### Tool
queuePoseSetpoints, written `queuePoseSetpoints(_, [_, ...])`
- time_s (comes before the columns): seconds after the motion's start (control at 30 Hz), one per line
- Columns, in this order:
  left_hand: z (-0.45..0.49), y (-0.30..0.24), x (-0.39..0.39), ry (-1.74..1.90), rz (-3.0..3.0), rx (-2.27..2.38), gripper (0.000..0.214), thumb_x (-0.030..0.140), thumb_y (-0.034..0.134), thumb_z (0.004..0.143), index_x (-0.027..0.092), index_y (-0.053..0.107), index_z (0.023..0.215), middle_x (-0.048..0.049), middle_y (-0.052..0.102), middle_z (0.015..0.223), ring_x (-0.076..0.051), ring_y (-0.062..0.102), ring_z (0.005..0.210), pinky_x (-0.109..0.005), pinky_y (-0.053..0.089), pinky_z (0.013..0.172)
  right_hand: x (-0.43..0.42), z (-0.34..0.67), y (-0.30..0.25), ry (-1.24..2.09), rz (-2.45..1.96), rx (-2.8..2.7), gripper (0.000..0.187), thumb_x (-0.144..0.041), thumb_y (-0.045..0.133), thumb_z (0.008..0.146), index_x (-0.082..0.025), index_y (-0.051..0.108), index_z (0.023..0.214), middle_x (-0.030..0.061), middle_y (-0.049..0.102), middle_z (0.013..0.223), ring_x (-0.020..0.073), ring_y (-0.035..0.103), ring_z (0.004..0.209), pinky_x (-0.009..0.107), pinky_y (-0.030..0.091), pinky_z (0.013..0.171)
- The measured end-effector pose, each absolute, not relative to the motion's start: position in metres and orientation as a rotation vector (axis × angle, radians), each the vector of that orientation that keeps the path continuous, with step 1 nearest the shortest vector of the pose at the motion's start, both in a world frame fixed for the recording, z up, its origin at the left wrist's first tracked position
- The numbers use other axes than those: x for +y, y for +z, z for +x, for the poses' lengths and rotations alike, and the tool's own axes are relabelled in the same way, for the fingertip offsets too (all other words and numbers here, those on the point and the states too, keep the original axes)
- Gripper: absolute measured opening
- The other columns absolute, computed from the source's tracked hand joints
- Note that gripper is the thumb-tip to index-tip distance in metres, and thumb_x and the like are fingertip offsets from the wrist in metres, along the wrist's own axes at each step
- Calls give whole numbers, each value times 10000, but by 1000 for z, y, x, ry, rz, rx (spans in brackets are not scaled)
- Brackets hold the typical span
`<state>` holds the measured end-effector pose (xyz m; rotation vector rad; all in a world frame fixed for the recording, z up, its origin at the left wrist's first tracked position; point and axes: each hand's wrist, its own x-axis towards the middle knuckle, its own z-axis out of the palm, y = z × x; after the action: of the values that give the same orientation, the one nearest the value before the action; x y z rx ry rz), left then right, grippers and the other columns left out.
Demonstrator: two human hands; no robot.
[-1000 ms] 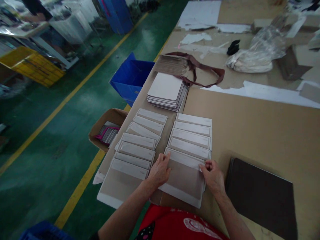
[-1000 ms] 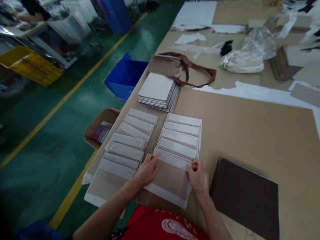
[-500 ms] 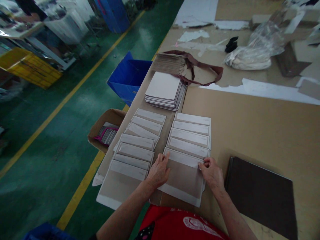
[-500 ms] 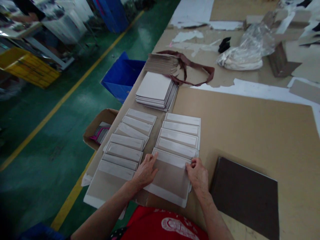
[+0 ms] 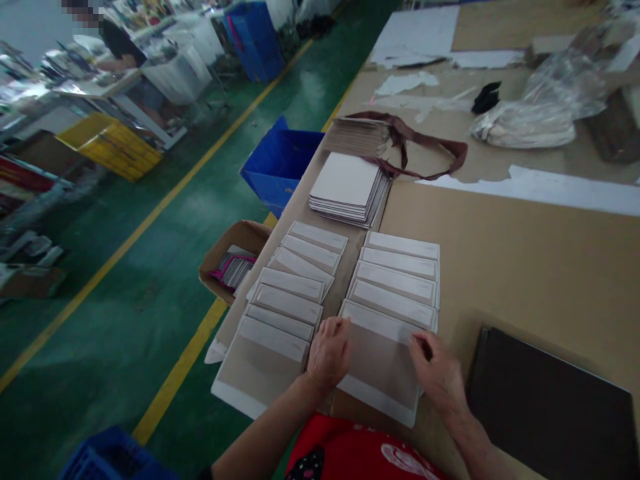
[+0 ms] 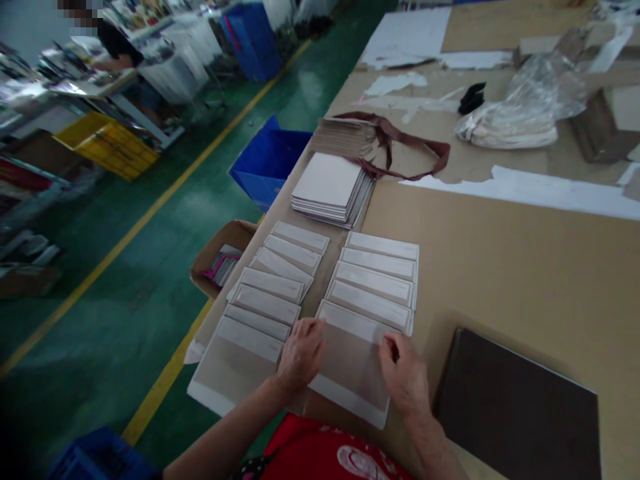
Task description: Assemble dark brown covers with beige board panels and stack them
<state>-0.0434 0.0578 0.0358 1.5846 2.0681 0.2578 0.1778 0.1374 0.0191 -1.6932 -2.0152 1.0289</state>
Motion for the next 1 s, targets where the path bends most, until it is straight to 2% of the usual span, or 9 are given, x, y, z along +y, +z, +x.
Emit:
queuePoseSetpoints(0.13, [-29,34,58,214,1724,2008,536,244,458,854,262,314,1370,-49,393,1363,-248,316,1249,-405,291,1050,119,140,11,1136,-1324,-2285,346,-273,352,881,-175,555,1144,87,567,1036,206,558,924,293,446,844])
queuePoseSetpoints(0.27, [-30,25,63,171,1764,2036,534,296,440,878,203,293,1383,-82,384,1392,-257,318,1253,-430,290,1038,110,127,-3,1095,-1292,-2423,413,-202,358,891,-169,486,1283,107,517,1047,218,556,877,310,463,815])
queuePoseSetpoints(0.4, [-33,20,62,139,1791,2062,576,326,472,870,210,270,1396,-69,335,1446,-247,285,1289,-429,268,1049,107,129,-9,1013,-1351,-2467,457,-202,342,907,-119,398,1352,141,484,1086,257,527,935,343,475,802])
queuePoseSetpoints(0.63, [-24,12,55,125,1810,2130,695,341,497,850,192,157,1438,-83,217,1510,-274,224,1329,-481,288,1017,105,128,-10,930,-1366,-2487,475,-173,362,885,-108,385,1355,137,471,1093,252,514,957,347,476,826])
queuePoseSetpoints(0.83, [-34,21,50,215,1809,2231,503,318,532,838,188,396,1305,-101,458,1308,-271,372,1212,-448,326,1001,101,134,-15,904,-1327,-2454,421,-175,337,912,-86,424,1315,141,490,1059,253,527,922,363,480,805])
queuePoseSetpoints(1.0, [-38,24,52,265,1828,2228,382,270,499,851,203,460,1225,-83,482,1237,-257,406,1160,-427,353,979,109,129,-4,903,-1255,-2436,314,-164,324,934,-120,526,1170,109,517,985,221,541,871,333,472,795])
